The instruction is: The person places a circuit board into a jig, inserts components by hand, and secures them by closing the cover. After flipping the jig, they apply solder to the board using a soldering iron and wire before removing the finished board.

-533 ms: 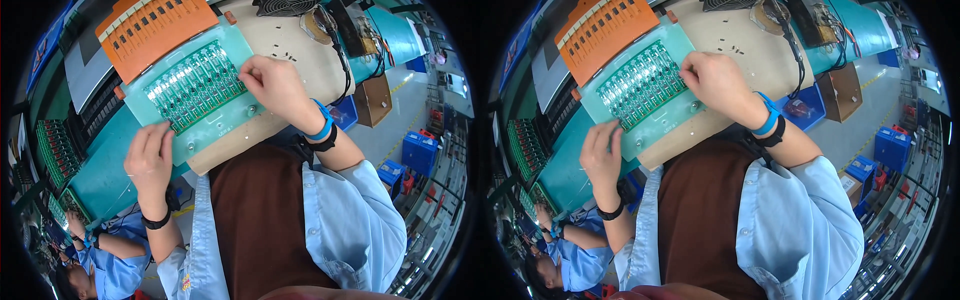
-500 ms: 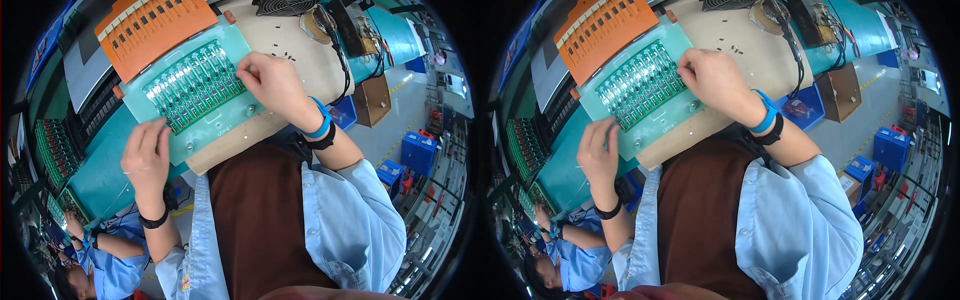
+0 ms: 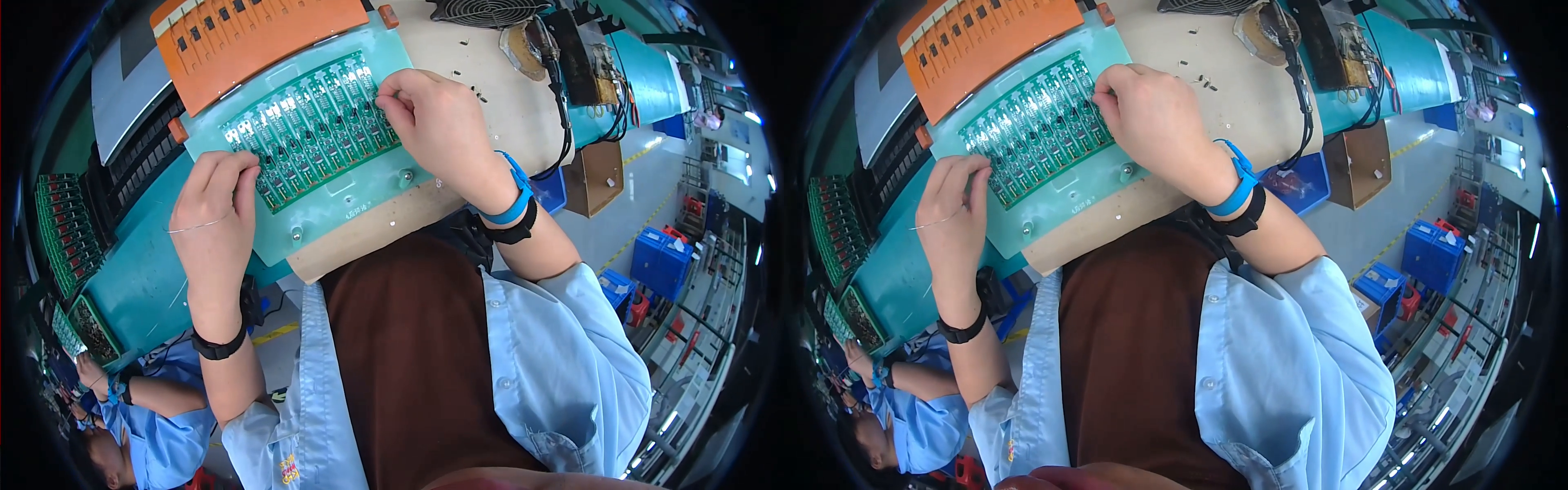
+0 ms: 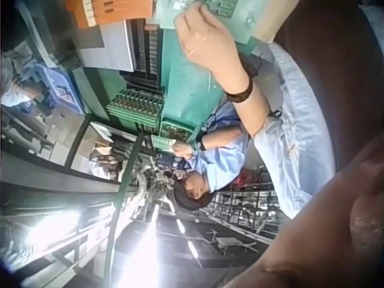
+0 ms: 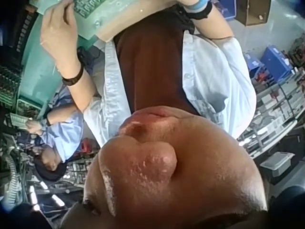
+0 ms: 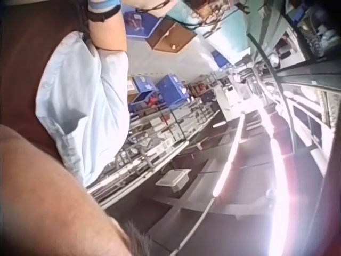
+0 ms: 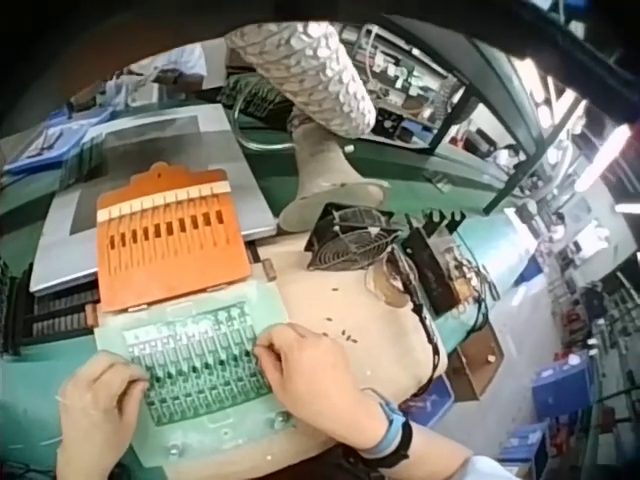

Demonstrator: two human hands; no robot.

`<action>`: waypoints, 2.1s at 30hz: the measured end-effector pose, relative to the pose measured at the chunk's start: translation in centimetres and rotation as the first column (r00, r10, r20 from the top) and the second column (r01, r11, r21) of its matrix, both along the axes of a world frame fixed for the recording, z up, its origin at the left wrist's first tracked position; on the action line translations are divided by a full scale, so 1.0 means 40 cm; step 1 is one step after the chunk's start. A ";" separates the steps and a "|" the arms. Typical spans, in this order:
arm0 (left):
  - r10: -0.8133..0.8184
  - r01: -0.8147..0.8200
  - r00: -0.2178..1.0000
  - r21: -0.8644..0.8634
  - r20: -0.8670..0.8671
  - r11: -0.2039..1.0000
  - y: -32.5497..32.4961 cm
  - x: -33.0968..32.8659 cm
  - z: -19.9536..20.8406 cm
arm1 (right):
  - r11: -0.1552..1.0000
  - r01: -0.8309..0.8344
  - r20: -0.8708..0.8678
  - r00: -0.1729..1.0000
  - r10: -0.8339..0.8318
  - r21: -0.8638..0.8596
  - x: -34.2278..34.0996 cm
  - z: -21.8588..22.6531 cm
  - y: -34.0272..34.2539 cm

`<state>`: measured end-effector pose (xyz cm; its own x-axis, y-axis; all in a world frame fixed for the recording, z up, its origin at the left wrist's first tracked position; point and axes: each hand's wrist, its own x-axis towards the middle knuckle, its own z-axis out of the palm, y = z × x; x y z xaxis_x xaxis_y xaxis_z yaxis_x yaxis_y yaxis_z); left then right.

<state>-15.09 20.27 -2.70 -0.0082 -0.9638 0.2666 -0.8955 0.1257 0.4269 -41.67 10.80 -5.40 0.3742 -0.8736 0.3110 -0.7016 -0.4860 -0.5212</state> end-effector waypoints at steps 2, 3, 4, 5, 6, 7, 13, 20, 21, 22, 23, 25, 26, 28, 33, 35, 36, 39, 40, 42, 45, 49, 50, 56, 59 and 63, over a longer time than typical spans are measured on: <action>0.002 -0.002 1.000 -0.012 0.016 1.000 0.000 0.000 -0.004 | 0.999 -0.024 -0.001 1.000 0.024 -0.024 -0.002 -0.003 -0.006; 0.005 -0.005 1.000 -0.008 0.011 1.000 0.001 0.000 -0.004 | 0.999 -0.027 -0.006 1.000 0.027 -0.020 -0.003 -0.002 -0.009; 0.013 -0.013 1.000 0.000 0.006 1.000 0.002 0.000 -0.003 | 0.998 -0.061 -0.009 0.998 0.061 -0.028 -0.004 0.000 -0.013; 0.021 -0.021 1.000 0.008 0.002 1.000 0.003 -0.001 -0.001 | 0.995 -0.095 -0.012 0.995 0.094 -0.035 -0.005 0.003 -0.017; 0.029 -0.029 1.000 0.015 -0.003 0.999 0.003 -0.001 -0.001 | 0.991 -0.128 -0.015 0.992 0.128 -0.043 -0.007 0.004 -0.021; 0.031 -0.030 1.000 0.017 -0.006 0.999 0.003 -0.001 -0.001 | 0.991 -0.130 -0.019 0.991 0.130 -0.041 -0.009 0.004 -0.026; 0.054 -0.053 0.998 0.091 -0.008 0.994 0.001 0.000 0.013 | 0.994 -0.101 -0.035 0.994 0.102 0.036 0.002 0.031 -0.012; -0.017 0.020 0.999 0.065 -0.046 0.998 -0.022 -0.015 0.032 | 0.992 -0.121 -0.050 0.992 0.120 -0.018 0.024 0.002 -0.009; -0.041 0.045 0.997 0.064 -0.065 0.997 -0.026 -0.017 0.030 | 0.989 -0.141 -0.041 0.989 0.139 -0.045 0.024 -0.002 -0.011; -0.065 0.071 0.994 0.063 -0.084 0.996 -0.027 -0.018 0.028 | 0.984 -0.160 -0.032 0.987 0.158 -0.071 0.023 -0.005 -0.011; -0.063 0.069 0.995 0.067 -0.082 0.995 -0.028 -0.019 0.025 | 0.984 -0.162 -0.030 0.987 0.160 -0.067 0.024 -0.003 -0.008; -0.058 0.063 0.996 0.067 -0.070 0.996 -0.032 -0.020 0.017 | 0.992 -0.126 -0.020 0.992 0.126 -0.009 0.029 0.017 -0.004; -0.055 0.060 0.996 0.067 -0.064 0.996 -0.031 -0.020 0.014 | 0.994 -0.108 -0.016 0.994 0.108 0.020 0.030 0.021 -0.002; -0.046 0.048 0.999 0.075 -0.029 0.996 -0.028 -0.019 0.011 | 0.993 -0.115 -0.018 0.993 0.115 0.013 0.038 0.012 0.002; -0.015 0.012 0.999 0.081 0.044 0.997 -0.016 -0.016 0.009 | 0.984 -0.170 -0.031 0.985 0.169 -0.047 0.047 0.001 -0.002; -0.007 0.003 0.999 0.081 0.050 0.997 -0.015 -0.017 0.012 | 0.979 -0.192 -0.032 0.981 0.191 -0.067 0.048 0.003 -0.002; -0.012 0.008 0.998 0.073 0.056 0.997 -0.017 -0.018 0.019 | 0.982 -0.180 -0.025 0.984 0.179 -0.054 0.049 0.007 -0.001; -0.021 0.017 0.997 0.055 0.070 0.998 -0.025 -0.027 0.033 | 0.987 -0.156 -0.009 0.988 0.156 -0.028 0.053 0.016 0.005; -0.027 0.023 0.998 0.050 0.064 0.998 -0.028 -0.029 0.035 | 0.988 -0.153 -0.019 0.988 0.152 -0.013 0.057 0.018 0.009; -0.038 0.037 0.998 0.038 0.050 0.999 -0.035 -0.035 0.037 | 0.989 -0.145 -0.038 0.989 0.146 0.016 0.066 0.020 0.015; -0.070 0.070 0.997 0.027 0.032 0.997 -0.045 -0.048 0.036 | 0.987 -0.158 -0.035 0.987 0.158 -0.008 0.077 0.007 0.017; -0.083 0.082 0.996 0.037 0.039 0.996 -0.050 -0.050 0.026 | 0.981 -0.191 -0.058 0.980 0.189 -0.038 0.082 0.003 0.012; -0.082 0.080 0.995 0.045 0.048 0.996 -0.050 -0.049 0.024 | 0.978 -0.204 -0.070 0.977 0.201 -0.047 0.084 0.004 0.012; -0.066 0.063 0.997 0.062 0.048 0.996 -0.049 -0.046 0.018 | 0.980 -0.199 -0.051 0.979 0.198 -0.017 0.104 0.012 0.017; -0.060 0.057 0.997 0.067 0.048 0.996 -0.050 -0.046 0.020 | 0.975 -0.221 -0.045 0.974 0.221 -0.008 0.112 0.004 0.017; -0.056 0.054 0.998 0.066 0.031 0.996 -0.048 -0.042 0.023 | 0.963 -0.270 -0.097 0.958 0.268 -0.007 0.118 0.014 0.014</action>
<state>-16.77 18.34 -1.80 -0.0697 -0.9769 0.2020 -0.9015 0.1484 0.4065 -36.97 11.37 -4.86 0.6231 -0.7305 0.2794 -0.5891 -0.6733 -0.4467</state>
